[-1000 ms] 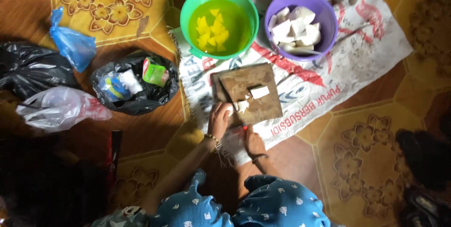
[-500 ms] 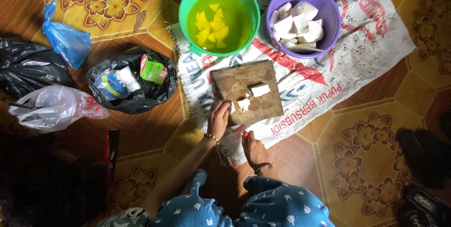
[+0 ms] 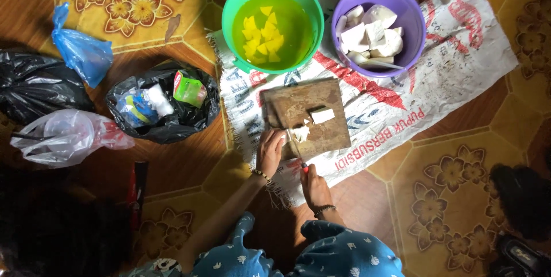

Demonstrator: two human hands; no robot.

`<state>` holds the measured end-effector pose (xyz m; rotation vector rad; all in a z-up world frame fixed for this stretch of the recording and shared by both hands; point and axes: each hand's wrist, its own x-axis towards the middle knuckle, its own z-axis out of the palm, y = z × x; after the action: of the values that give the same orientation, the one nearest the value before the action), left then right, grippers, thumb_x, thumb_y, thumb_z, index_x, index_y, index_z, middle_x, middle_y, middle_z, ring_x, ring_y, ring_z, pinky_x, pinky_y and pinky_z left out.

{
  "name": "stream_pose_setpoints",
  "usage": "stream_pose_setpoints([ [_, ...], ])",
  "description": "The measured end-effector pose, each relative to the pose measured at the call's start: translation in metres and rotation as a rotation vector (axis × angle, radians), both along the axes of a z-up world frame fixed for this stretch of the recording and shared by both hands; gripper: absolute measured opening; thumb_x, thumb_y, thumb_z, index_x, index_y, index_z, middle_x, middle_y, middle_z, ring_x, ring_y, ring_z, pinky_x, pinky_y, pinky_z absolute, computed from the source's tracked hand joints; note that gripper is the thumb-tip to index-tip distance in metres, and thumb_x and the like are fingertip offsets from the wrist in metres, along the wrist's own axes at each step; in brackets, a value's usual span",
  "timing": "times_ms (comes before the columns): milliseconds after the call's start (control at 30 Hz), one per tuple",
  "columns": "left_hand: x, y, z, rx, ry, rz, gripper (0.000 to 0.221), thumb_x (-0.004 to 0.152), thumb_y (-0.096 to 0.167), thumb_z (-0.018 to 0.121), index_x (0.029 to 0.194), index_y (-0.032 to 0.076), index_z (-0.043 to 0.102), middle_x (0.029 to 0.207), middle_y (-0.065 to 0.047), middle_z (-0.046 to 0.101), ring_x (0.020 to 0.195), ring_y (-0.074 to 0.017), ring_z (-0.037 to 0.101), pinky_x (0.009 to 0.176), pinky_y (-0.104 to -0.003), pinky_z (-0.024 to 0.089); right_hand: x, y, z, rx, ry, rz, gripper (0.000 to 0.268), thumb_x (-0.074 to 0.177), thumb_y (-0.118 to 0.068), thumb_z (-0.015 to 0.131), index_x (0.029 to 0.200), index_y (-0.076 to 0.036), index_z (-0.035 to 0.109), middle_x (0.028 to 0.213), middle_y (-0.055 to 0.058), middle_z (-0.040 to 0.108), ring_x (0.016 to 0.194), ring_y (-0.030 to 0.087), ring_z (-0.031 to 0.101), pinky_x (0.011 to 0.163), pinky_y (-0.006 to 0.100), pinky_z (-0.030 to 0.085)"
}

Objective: Cutting root vegetables into smaller pieces on a wooden board and placing them in a bowl of water

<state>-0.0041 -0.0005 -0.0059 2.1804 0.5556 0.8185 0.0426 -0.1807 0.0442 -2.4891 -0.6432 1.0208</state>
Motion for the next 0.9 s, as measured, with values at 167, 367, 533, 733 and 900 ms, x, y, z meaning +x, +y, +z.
stream_pose_setpoints([
  [167, -0.002, 0.0, 0.014, 0.017, -0.004, -0.002, 0.018, 0.093, 0.001, 0.066, 0.109, 0.008, 0.067, 0.104, -0.01, 0.068, 0.101, -0.0319, 0.065, 0.091, -0.04, 0.051, -0.004, -0.001, 0.019, -0.03, -0.014, 0.053, 0.026, 0.106, -0.042, 0.041, 0.106, -0.016, 0.045, 0.082, 0.026, 0.073, 0.087, 0.045, 0.075, 0.079, 0.056, 0.061],
  [367, -0.001, 0.0, 0.014, 0.006, -0.005, -0.004, 0.019, 0.093, -0.001, 0.065, 0.11, 0.007, 0.068, 0.104, -0.011, 0.068, 0.102, -0.0325, 0.066, 0.091, -0.041, 0.051, -0.007, -0.002, 0.006, -0.064, -0.015, 0.068, 0.028, 0.105, -0.044, 0.039, 0.106, -0.016, 0.045, 0.08, 0.025, 0.073, 0.087, 0.046, 0.075, 0.078, 0.057, 0.06],
  [533, 0.0, 0.0, 0.017, 0.007, -0.008, -0.005, 0.019, 0.092, -0.002, 0.065, 0.11, 0.005, 0.067, 0.104, -0.013, 0.068, 0.101, -0.0354, 0.066, 0.091, -0.044, 0.05, -0.002, 0.003, -0.009, -0.065, -0.036, 0.078, 0.027, 0.104, -0.044, 0.041, 0.105, -0.017, 0.045, 0.08, 0.025, 0.072, 0.086, 0.044, 0.075, 0.076, 0.056, 0.06],
  [733, -0.005, -0.005, 0.026, -0.043, 0.022, 0.019, 0.015, 0.094, -0.002, 0.065, 0.106, 0.006, 0.069, 0.099, -0.008, 0.068, 0.094, -0.03, 0.067, 0.088, -0.038, 0.051, 0.004, 0.013, -0.037, -0.096, 0.035, 0.064, 0.023, 0.105, -0.041, 0.036, 0.111, -0.02, 0.043, 0.083, 0.023, 0.073, 0.089, 0.045, 0.075, 0.078, 0.056, 0.061],
  [900, 0.001, 0.0, 0.006, 0.014, 0.007, 0.008, 0.018, 0.094, 0.002, 0.064, 0.111, 0.008, 0.068, 0.099, -0.01, 0.066, 0.096, -0.0328, 0.065, 0.089, -0.041, 0.051, 0.01, 0.019, -0.034, -0.098, -0.059, 0.063, 0.028, 0.105, -0.044, 0.037, 0.108, -0.017, 0.045, 0.086, 0.027, 0.073, 0.092, 0.047, 0.074, 0.082, 0.058, 0.06],
])
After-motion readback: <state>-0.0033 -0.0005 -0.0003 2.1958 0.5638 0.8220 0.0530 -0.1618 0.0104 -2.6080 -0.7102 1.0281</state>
